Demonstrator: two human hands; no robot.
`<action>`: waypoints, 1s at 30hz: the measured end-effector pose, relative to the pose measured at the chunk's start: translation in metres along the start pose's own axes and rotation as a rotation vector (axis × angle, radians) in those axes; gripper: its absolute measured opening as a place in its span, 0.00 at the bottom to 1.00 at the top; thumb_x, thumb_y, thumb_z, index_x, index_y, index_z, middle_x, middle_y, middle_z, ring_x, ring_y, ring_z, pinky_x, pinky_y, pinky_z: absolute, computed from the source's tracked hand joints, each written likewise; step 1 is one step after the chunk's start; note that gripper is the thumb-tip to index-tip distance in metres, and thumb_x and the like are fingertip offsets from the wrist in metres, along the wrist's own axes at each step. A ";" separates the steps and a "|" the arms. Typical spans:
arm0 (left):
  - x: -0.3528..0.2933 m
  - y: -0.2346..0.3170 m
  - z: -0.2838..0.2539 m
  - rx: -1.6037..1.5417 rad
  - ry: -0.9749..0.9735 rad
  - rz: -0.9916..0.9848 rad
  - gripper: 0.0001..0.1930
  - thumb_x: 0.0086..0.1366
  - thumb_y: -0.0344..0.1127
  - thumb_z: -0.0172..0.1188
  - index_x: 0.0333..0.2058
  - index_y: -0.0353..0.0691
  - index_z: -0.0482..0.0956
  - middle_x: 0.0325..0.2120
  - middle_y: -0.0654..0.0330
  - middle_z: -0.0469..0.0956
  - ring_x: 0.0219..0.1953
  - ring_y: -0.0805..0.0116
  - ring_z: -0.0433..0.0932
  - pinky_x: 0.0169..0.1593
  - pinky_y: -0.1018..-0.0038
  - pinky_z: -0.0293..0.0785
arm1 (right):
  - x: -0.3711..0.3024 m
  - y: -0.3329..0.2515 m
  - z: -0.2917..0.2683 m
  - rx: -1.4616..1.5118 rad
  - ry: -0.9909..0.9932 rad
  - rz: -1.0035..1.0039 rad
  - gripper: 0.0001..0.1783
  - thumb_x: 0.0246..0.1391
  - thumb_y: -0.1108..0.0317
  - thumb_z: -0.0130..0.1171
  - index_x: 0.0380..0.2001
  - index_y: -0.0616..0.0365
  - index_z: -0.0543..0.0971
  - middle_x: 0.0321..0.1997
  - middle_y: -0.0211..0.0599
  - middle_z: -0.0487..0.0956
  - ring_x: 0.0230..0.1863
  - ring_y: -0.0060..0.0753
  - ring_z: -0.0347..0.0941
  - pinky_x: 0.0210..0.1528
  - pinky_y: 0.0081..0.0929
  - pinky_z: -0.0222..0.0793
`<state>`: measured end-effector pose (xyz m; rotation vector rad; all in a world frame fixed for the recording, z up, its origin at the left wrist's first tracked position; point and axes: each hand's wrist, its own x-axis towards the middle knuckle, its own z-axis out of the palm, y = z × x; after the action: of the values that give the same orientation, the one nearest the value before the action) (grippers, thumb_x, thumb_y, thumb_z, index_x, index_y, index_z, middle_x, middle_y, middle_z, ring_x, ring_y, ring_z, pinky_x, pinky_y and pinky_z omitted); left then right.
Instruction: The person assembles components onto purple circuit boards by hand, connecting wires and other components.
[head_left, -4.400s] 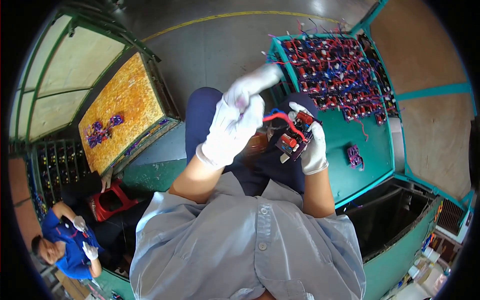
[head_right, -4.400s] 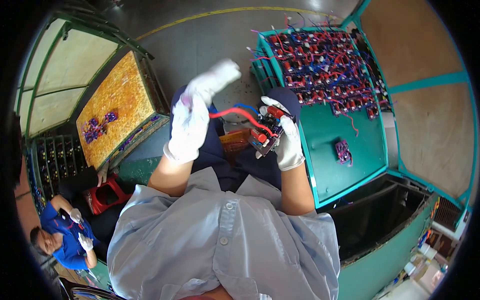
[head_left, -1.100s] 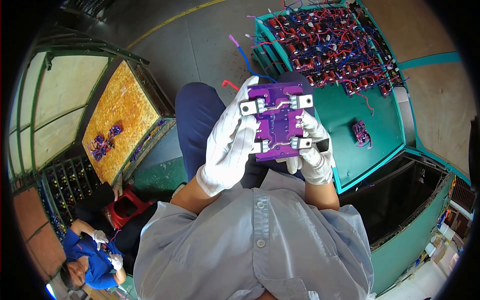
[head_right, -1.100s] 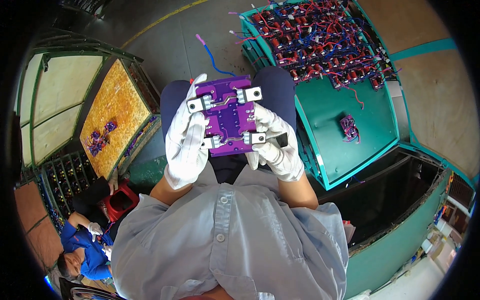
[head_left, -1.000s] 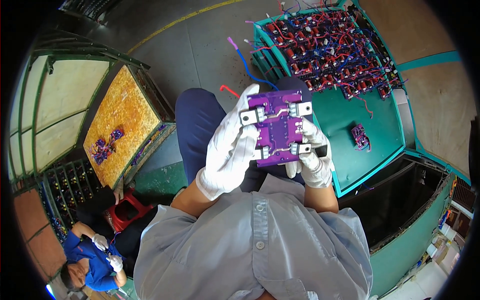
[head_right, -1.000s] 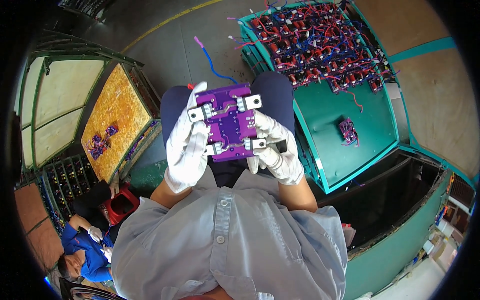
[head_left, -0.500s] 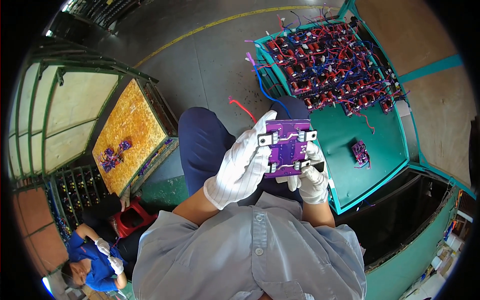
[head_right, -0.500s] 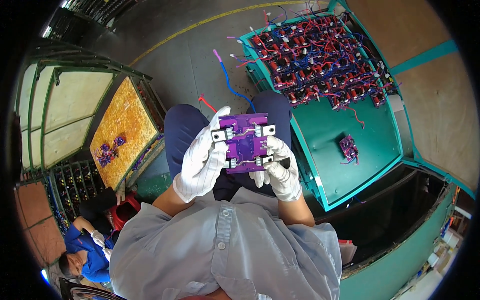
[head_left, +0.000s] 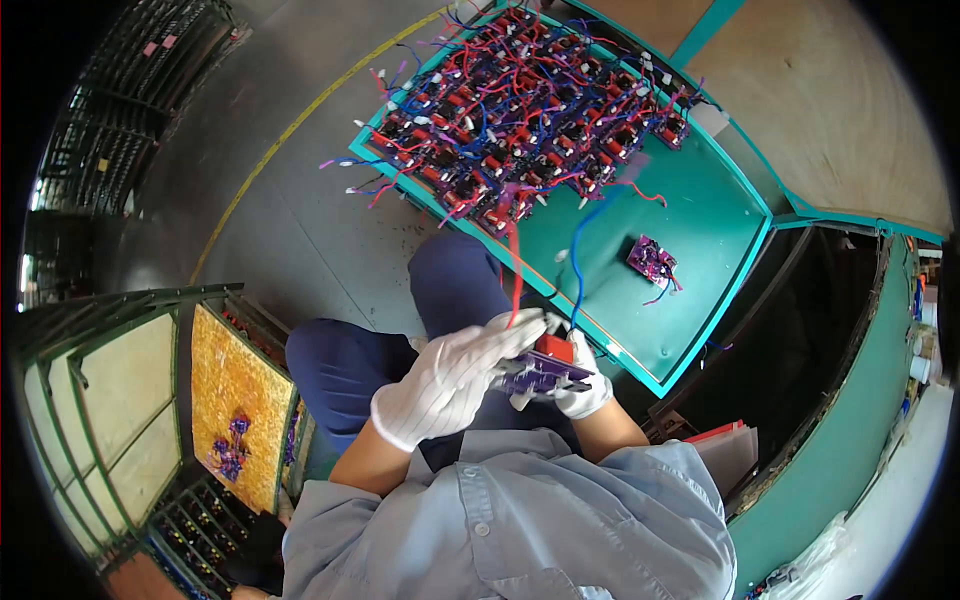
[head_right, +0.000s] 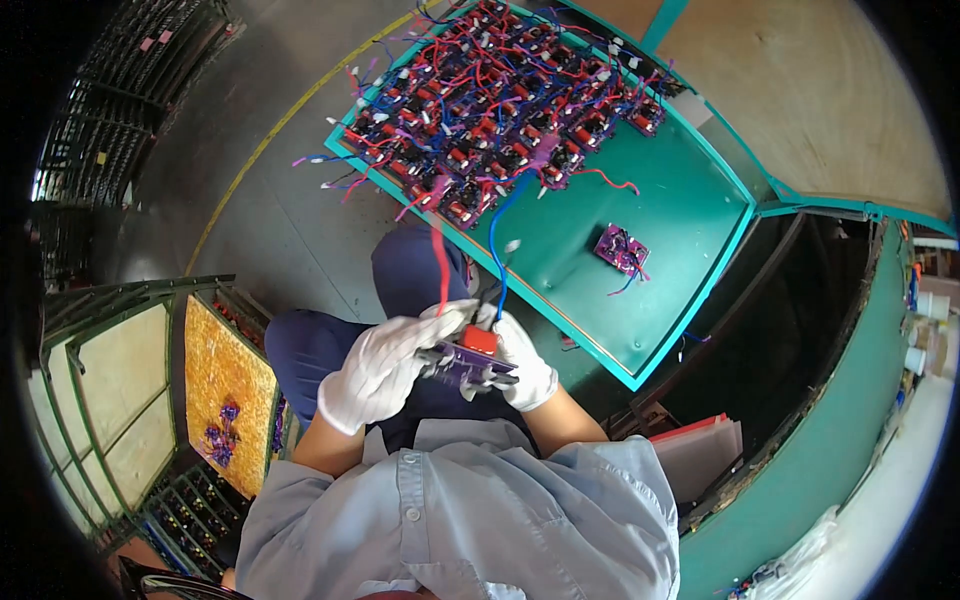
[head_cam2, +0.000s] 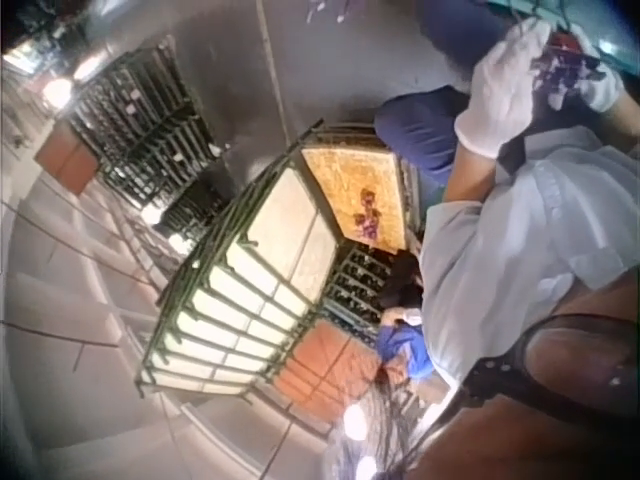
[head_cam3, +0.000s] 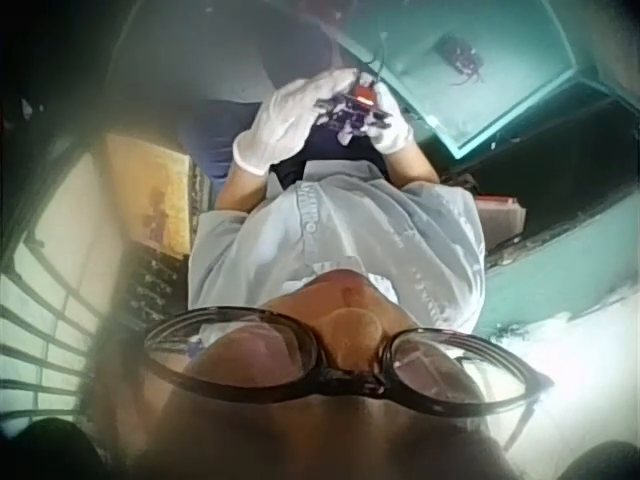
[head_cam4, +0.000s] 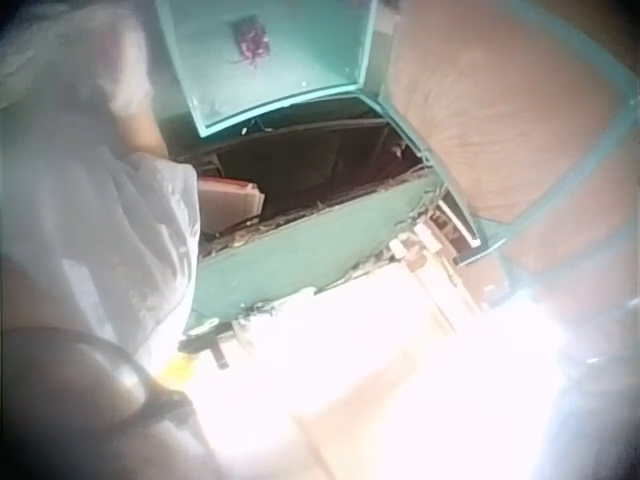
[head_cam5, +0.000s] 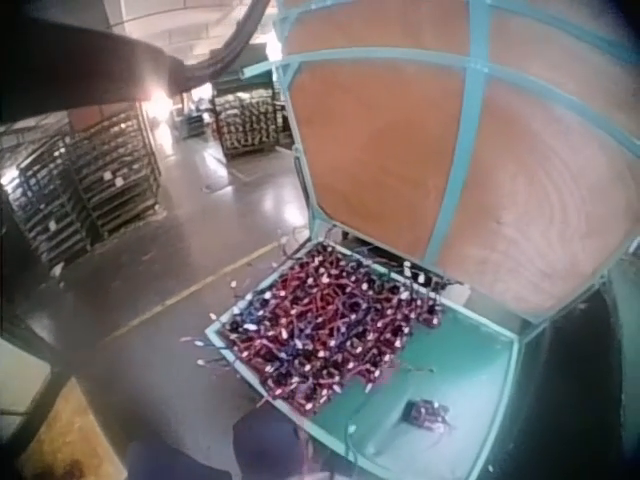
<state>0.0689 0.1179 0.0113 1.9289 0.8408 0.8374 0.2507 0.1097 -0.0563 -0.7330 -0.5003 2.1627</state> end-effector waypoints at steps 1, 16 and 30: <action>0.015 -0.004 0.004 0.030 -0.014 -0.028 0.17 0.55 0.19 0.42 0.45 0.34 0.66 0.48 0.48 0.67 0.42 0.58 0.72 0.43 0.71 0.69 | 0.008 0.028 -0.040 0.078 0.038 -0.093 0.27 0.49 0.51 0.52 0.44 0.64 0.67 0.40 0.42 0.73 0.35 0.31 0.73 0.34 0.24 0.71; -0.004 -0.099 0.036 0.405 0.421 -0.261 0.20 0.51 0.23 0.55 0.46 0.33 0.69 0.42 0.52 0.72 0.48 0.56 0.69 0.50 0.68 0.66 | 0.137 -0.017 -0.146 -1.732 0.549 -0.634 0.12 0.41 0.76 0.53 0.32 0.51 0.74 0.45 0.38 0.73 0.40 0.43 0.71 0.37 0.32 0.70; -0.001 -0.101 0.032 0.424 0.450 -0.201 0.15 0.50 0.23 0.55 0.40 0.34 0.74 0.38 0.54 0.74 0.44 0.59 0.72 0.47 0.71 0.69 | 0.061 -0.009 -0.150 -1.724 0.941 -0.339 0.24 0.45 0.67 0.54 0.48 0.53 0.66 0.29 0.45 0.73 0.27 0.45 0.72 0.29 0.36 0.68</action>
<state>0.0705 0.1455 -0.0905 1.9897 1.5598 1.0498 0.3204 0.1794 -0.1854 -2.0944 -1.7065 0.4161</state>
